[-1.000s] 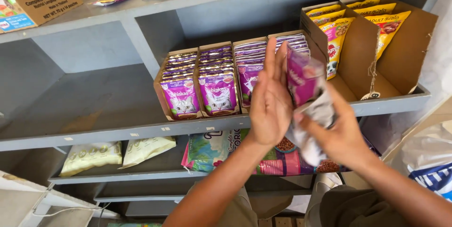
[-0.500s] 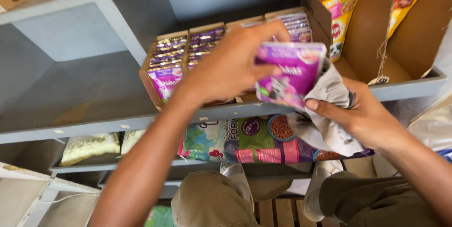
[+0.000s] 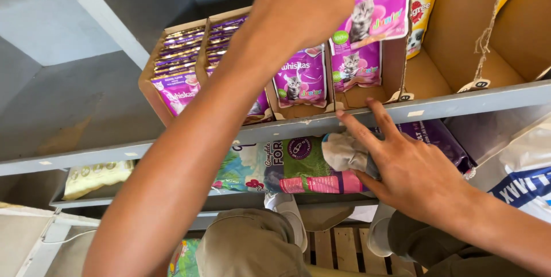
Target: Wiping individual pet food pouches with a cloth and organizing them neatly on a store shelf.
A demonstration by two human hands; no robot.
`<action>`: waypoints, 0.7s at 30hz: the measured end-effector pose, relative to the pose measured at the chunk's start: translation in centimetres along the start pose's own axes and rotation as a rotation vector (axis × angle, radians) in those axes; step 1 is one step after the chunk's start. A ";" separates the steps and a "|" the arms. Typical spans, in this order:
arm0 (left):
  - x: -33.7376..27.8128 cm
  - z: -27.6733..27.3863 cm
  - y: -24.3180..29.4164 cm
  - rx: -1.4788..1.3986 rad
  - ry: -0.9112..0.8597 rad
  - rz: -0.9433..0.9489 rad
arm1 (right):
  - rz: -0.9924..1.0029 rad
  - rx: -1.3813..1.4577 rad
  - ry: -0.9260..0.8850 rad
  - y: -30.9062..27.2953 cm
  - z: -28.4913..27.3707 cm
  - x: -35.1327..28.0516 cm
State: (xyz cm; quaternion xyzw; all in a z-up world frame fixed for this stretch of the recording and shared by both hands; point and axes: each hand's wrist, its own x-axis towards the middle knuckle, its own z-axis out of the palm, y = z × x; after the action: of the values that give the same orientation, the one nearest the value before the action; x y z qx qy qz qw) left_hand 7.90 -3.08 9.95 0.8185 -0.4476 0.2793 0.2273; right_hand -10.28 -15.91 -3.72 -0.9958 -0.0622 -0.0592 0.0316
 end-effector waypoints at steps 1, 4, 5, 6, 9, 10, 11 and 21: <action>0.3 0.7 0.0 0.000 -0.002 0.001 | 0.001 0.002 0.000 0.2 0.3 -0.1; 0.9 2.4 0.1 -0.002 -0.083 -0.014 | -0.050 -0.090 0.058 0.5 1.0 -0.4; 1.2 2.7 0.3 0.024 -0.171 -0.081 | -0.064 -0.067 0.079 0.6 1.1 -0.4; 1.6 3.0 0.6 0.051 -0.259 -0.147 | -0.078 -0.045 0.101 0.7 1.1 -0.4; 1.2 4.1 1.3 0.116 -0.365 -0.229 | -0.070 -0.030 0.112 0.5 1.2 -0.3; 1.2 4.4 1.2 0.118 -0.369 -0.233 | -0.073 -0.025 0.109 0.5 1.3 -0.4; 1.4 4.6 1.0 0.126 -0.357 -0.204 | -0.070 -0.034 0.103 0.5 1.4 -0.4; 1.5 5.4 1.4 0.379 -0.617 -0.095 | -0.098 0.018 0.127 1.0 1.6 -0.6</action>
State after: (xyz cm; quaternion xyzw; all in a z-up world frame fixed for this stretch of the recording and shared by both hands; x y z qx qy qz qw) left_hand 8.73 -8.04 7.06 0.9117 -0.3970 0.0864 -0.0613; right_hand -10.57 -16.86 -5.42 -0.9855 -0.1093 -0.1234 0.0414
